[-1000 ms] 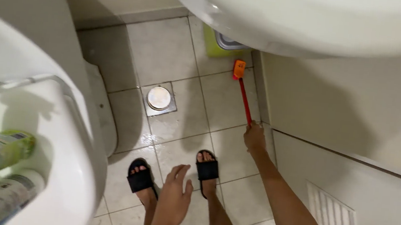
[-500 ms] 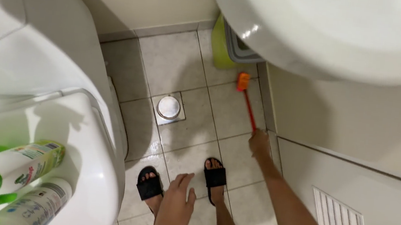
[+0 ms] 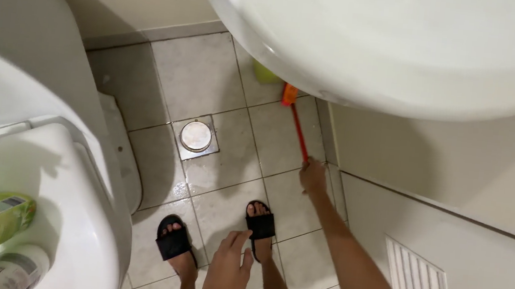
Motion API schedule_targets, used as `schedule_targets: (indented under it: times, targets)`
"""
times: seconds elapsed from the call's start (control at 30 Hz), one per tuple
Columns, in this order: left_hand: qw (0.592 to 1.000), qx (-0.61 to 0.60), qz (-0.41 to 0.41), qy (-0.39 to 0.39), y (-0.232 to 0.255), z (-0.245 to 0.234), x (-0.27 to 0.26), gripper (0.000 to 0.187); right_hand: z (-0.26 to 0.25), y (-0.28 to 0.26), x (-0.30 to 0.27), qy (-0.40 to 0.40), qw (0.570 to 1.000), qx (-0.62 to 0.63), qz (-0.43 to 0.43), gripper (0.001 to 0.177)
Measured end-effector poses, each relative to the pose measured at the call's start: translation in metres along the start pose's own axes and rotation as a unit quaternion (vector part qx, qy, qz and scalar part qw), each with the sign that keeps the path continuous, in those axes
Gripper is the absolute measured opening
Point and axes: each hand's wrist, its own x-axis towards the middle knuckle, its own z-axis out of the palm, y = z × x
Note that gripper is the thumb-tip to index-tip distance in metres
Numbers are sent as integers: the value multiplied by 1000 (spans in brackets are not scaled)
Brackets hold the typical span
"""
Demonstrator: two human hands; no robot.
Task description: The person organizes cleaning supply bottles by moving them onto the toilet lid, then uses a long-handled brush to scrub the floor around the drain and under the sink, followed by pouring water from a bucket into a small scoop and then onto the floor, and finally returns the bottles to the floor.
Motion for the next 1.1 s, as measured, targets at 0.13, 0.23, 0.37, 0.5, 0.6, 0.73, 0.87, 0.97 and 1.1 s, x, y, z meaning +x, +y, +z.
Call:
schedule_targets:
  times: [0.13,0.23,0.37,0.5,0.6,0.73,0.87,0.97,1.1]
  targets:
    - [999,-1,26,25,0,4,6,38,4,10,27,17,999,12,-30,33]
    - [997,15,44,57,7,1,15,35,11,20,25,52,996,-29,-70,33]
    - [1000,-10,5,11,14,3,2,36,2,36,24,48,997,-40,-32,34]
    - [1000,-2,-18,4,17,1,5,37,-24,45,49,71,994,-65,-52,31]
    - [1000,-23,-3,21,14,4,6,36,-26,76,58,50,993,-91,-51,29]
    - [999,-25,24,38,15,7,4,35,-3,141,35,68,977,-183,-85,32]
    - [999,-13,12,30,8,2,1,39,-8,173,25,8,984,-177,-19,40]
    - [998,-1,37,55,-8,4,6,38,-16,147,67,72,965,-228,-104,34]
    - [999,-18,8,45,-13,15,-2,34,-30,115,86,34,983,-172,-55,32]
